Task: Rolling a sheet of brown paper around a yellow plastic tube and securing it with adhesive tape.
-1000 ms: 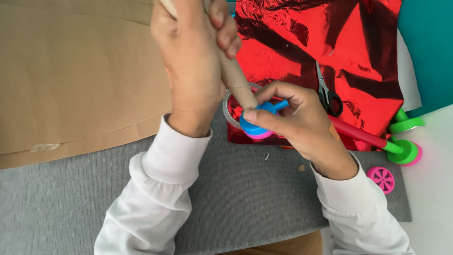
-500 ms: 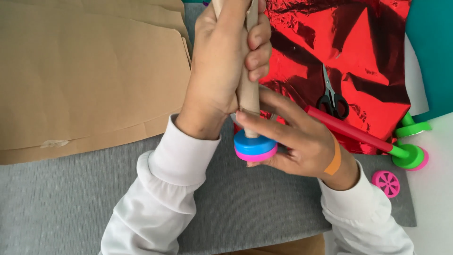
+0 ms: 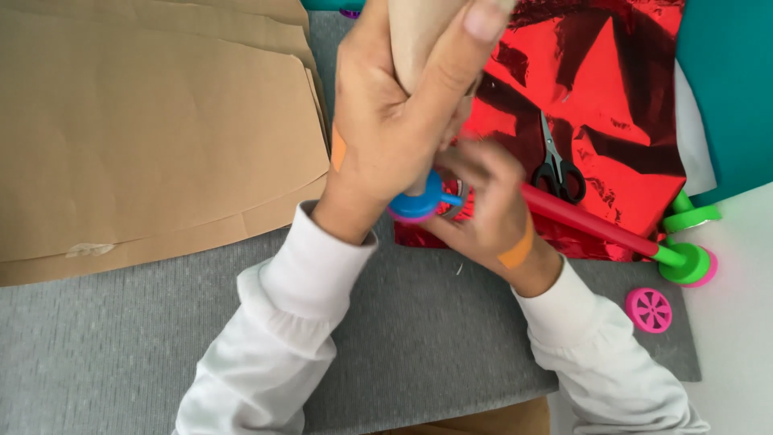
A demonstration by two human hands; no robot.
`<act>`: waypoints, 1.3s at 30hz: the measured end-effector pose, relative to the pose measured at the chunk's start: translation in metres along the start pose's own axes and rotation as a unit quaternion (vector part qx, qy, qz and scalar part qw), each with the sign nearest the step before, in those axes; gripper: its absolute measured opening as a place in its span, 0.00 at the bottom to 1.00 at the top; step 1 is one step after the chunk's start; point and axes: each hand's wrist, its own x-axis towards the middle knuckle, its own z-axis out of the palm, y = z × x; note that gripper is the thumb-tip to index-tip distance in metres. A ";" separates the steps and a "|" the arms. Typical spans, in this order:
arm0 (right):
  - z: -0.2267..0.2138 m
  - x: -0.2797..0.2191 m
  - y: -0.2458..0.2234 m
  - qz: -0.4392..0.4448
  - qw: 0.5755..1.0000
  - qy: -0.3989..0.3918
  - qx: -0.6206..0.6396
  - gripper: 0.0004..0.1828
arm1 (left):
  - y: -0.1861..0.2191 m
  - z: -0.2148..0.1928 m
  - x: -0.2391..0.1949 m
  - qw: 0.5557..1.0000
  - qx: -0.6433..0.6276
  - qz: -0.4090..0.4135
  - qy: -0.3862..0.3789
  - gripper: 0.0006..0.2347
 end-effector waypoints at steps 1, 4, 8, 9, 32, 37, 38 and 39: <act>0.001 0.002 -0.008 -0.002 1.000 0.000 -0.001 0.48 | -0.002 0.000 -0.003 1.000 -0.001 0.002 0.000 0.10; 0.007 0.014 -0.019 0.099 0.989 -0.033 -0.101 0.36 | -0.015 -0.002 -0.006 0.993 0.108 0.015 -0.039 0.18; 0.015 0.018 -0.013 0.045 0.987 -0.070 -0.137 0.34 | -0.040 -0.007 -0.013 0.975 0.200 0.092 -0.007 0.20; 0.017 0.018 -0.010 0.060 0.982 -0.098 -0.148 0.38 | -0.044 -0.010 -0.014 0.967 0.230 0.113 -0.007 0.22; -0.038 0.025 -0.055 -0.035 0.990 -0.123 -0.065 0.29 | -0.041 -0.054 -0.104 0.978 0.202 0.059 0.004 0.13; -0.097 0.036 -0.113 -0.052 0.997 0.054 -0.026 0.27 | -0.027 -0.046 -0.093 0.977 0.197 0.076 -0.006 0.15; -0.109 0.033 -0.108 0.101 0.993 -0.020 -0.061 0.20 | -0.027 -0.046 -0.092 0.980 0.188 0.068 -0.007 0.15; -0.120 0.029 -0.105 0.253 0.959 -0.088 -0.094 0.15 | -0.027 -0.047 -0.091 0.982 0.178 0.060 -0.009 0.16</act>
